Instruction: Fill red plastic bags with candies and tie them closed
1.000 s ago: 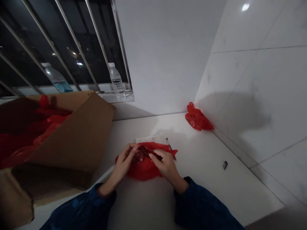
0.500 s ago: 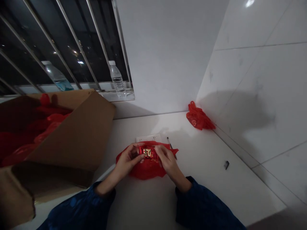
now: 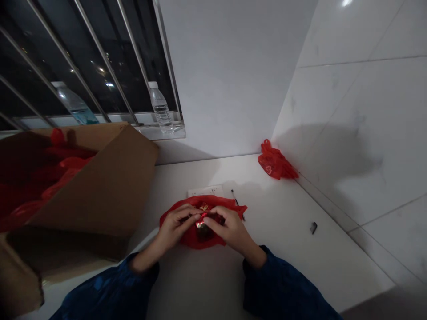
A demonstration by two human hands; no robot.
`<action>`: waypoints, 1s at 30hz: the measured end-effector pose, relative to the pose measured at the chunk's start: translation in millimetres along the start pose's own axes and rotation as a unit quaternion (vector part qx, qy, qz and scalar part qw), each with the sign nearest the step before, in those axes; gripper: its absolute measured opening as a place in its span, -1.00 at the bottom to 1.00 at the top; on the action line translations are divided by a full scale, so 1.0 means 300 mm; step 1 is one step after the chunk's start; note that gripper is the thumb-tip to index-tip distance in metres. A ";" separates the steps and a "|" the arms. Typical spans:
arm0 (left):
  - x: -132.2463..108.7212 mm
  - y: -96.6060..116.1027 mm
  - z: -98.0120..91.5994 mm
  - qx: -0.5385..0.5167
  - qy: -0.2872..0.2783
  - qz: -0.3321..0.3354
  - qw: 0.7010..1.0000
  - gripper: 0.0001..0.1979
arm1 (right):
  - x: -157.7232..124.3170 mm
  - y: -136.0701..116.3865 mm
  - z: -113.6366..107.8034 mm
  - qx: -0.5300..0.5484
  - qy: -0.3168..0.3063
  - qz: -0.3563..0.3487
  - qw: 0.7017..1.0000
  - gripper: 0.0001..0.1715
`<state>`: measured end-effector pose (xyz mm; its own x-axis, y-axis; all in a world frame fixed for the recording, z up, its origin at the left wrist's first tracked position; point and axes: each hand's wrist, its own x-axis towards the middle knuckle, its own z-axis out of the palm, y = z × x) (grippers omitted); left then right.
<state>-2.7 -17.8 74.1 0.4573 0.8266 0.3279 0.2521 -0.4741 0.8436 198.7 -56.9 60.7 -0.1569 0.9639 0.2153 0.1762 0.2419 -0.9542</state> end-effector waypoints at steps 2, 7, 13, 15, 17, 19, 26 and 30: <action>-0.004 0.011 0.005 -0.006 0.009 -0.013 1.000 -0.72 | -0.001 -0.002 0.008 0.015 -0.031 0.005 0.999 -0.73; -0.006 0.014 0.016 -0.056 0.018 -0.075 0.995 -0.69 | 0.009 0.006 0.021 0.095 0.049 0.047 0.993 -0.66; -0.001 -0.007 0.018 -0.144 -0.049 -0.133 0.979 -0.68 | 0.009 0.012 0.020 0.113 0.074 0.047 0.990 -0.59; -0.002 -0.008 0.018 -0.149 -0.043 -0.135 0.979 -0.68 | 0.008 0.007 0.014 0.124 0.060 0.065 0.988 -0.60; -0.004 -0.005 0.016 -0.133 -0.032 -0.122 0.983 -0.68 | 0.009 0.001 0.003 0.120 0.043 0.075 0.989 -0.59; -0.005 0.000 0.014 -0.115 -0.040 -0.112 0.986 -0.69 | 0.013 0.001 -0.010 0.102 0.042 0.064 0.992 -0.57; 0.001 0.009 0.009 -0.145 -0.025 -0.165 0.975 -0.63 | 0.021 0.037 -0.017 0.054 0.024 0.025 0.998 -0.62; -0.003 0.002 0.018 -0.159 -0.045 -0.195 0.967 -0.62 | 0.017 0.034 0.001 0.090 0.057 0.043 0.993 -0.60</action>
<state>1.7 -20.4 72.0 0.4562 0.8873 -0.0674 0.1522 -0.0032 0.9883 199.4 -49.7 51.9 -0.0351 0.9891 0.1431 0.0063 0.1434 -0.9896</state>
